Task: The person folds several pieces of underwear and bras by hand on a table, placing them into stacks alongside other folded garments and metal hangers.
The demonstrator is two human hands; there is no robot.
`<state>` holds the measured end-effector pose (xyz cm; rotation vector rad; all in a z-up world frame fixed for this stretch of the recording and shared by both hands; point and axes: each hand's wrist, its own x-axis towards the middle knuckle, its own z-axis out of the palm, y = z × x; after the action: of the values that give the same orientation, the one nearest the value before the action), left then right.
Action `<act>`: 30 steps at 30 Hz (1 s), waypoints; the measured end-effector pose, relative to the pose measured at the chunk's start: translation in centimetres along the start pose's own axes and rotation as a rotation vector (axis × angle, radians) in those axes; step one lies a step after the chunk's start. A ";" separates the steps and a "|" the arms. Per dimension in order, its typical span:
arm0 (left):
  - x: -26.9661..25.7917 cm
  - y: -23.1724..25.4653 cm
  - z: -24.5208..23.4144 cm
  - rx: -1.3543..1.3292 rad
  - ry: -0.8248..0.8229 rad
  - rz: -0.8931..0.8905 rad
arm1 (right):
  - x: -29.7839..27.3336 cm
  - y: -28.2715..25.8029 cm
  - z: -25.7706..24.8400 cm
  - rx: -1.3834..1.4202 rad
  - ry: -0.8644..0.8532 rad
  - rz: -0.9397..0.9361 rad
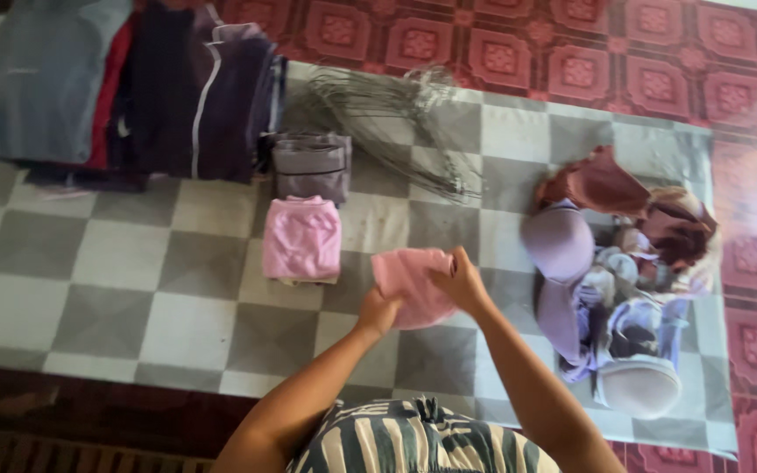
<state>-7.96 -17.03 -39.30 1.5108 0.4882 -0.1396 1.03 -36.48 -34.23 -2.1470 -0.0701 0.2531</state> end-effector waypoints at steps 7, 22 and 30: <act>-4.4 2.7 -8.2 -0.422 0.048 0.100 | 7.0 -14.7 5.2 -0.202 -0.307 -0.224; -5.3 7.5 -15.6 0.347 0.083 0.113 | 14.1 -22.5 19.5 -0.343 -0.436 -0.752; 3.3 9.6 -18.0 0.849 0.448 0.746 | 10.4 -21.5 20.1 -0.246 0.360 -0.421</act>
<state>-5.34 1.93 -31.46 2.4814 0.1730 0.6674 8.07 -6.56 -28.76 -2.3241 -0.3546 -0.4049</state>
